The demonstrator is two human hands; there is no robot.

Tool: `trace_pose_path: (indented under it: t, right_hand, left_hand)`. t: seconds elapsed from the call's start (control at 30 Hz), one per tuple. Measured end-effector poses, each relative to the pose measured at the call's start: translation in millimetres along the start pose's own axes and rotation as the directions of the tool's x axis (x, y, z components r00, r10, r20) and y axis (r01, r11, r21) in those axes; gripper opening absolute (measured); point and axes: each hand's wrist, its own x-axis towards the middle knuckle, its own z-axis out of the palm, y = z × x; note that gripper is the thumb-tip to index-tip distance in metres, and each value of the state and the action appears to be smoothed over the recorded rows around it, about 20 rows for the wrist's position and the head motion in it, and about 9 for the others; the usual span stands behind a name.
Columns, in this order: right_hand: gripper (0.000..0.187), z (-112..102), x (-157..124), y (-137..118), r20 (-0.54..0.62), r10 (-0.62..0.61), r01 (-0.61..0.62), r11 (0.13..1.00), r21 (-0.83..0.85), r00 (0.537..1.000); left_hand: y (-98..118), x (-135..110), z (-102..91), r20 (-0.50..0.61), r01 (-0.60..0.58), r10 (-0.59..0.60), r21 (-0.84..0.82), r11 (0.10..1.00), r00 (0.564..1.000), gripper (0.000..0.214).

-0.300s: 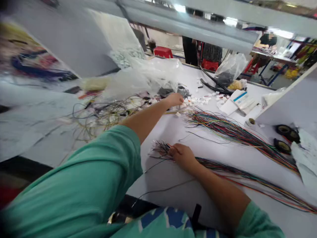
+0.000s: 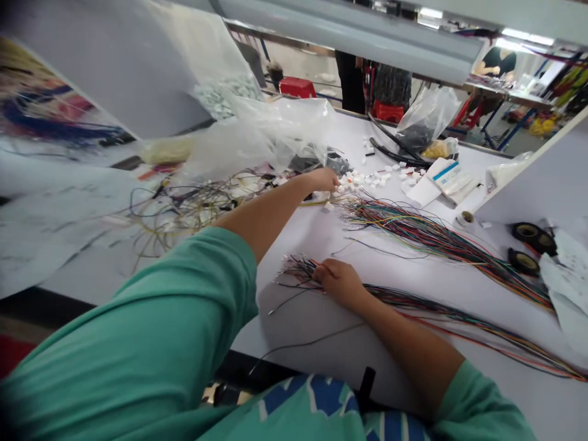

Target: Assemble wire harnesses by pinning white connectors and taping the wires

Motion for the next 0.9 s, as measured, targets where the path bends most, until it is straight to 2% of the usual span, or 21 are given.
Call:
trace_pose_path:
  t: [0.1,0.2,0.3,0.4,0.5,0.6,0.67,0.77,0.83,0.9]
  right_hand:
    - [0.021,-1,2,4,-0.001,-0.006,0.006,0.996,0.088,1.000]
    - [0.021,-2,2,7,-0.013,-0.001,0.003,0.988,0.152,1.000]
    - [0.019,-2,2,7,-0.029,-0.022,0.027,0.980,0.196,0.999]
    - [0.016,-3,2,6,-0.031,0.011,-0.004,0.974,0.225,0.999]
    - [0.013,-3,2,5,-0.020,0.053,-0.047,0.976,0.211,0.998]
    - [0.014,-3,3,5,-0.050,0.021,-0.011,0.980,0.200,0.999]
    - [0.017,-2,2,7,-0.078,-0.012,0.029,0.976,0.215,0.997]
    - [0.022,-1,2,8,-0.107,-0.045,0.070,0.968,0.241,0.993]
    - [0.023,-1,2,8,-0.142,-0.055,0.088,0.968,0.234,0.988]
    - [0.023,-1,2,7,-0.180,-0.055,0.094,0.972,0.215,0.982]
  left_hand:
    - [5,-9,-0.4,-0.024,0.101,-0.101,0.000,0.995,0.995,0.021]
    - [13,-22,-4.4,-0.133,0.144,-0.154,-0.079,0.986,0.979,0.013]
    - [24,-43,-13.6,-0.294,0.125,-0.182,-0.201,0.972,0.938,0.014]
    - [36,-83,-22.1,-0.326,0.083,-0.183,-0.297,0.951,0.928,0.009]
    - [46,-138,-18.8,-0.234,-0.008,-0.200,-0.668,0.744,0.952,0.008]
    - [49,-188,1.3,-0.141,0.019,-0.286,-0.871,0.490,0.948,0.014]
    - [49,-210,20.4,-0.070,0.039,-0.360,-0.957,0.288,0.930,0.012]
    - [49,-224,47.1,0.024,0.041,-0.400,-0.999,0.033,0.916,0.016]
    - [50,-225,59.1,0.047,0.020,-0.392,-0.997,-0.073,0.919,0.021]
    - [50,-224,65.9,0.048,-0.005,-0.372,-0.990,-0.139,0.927,0.026]
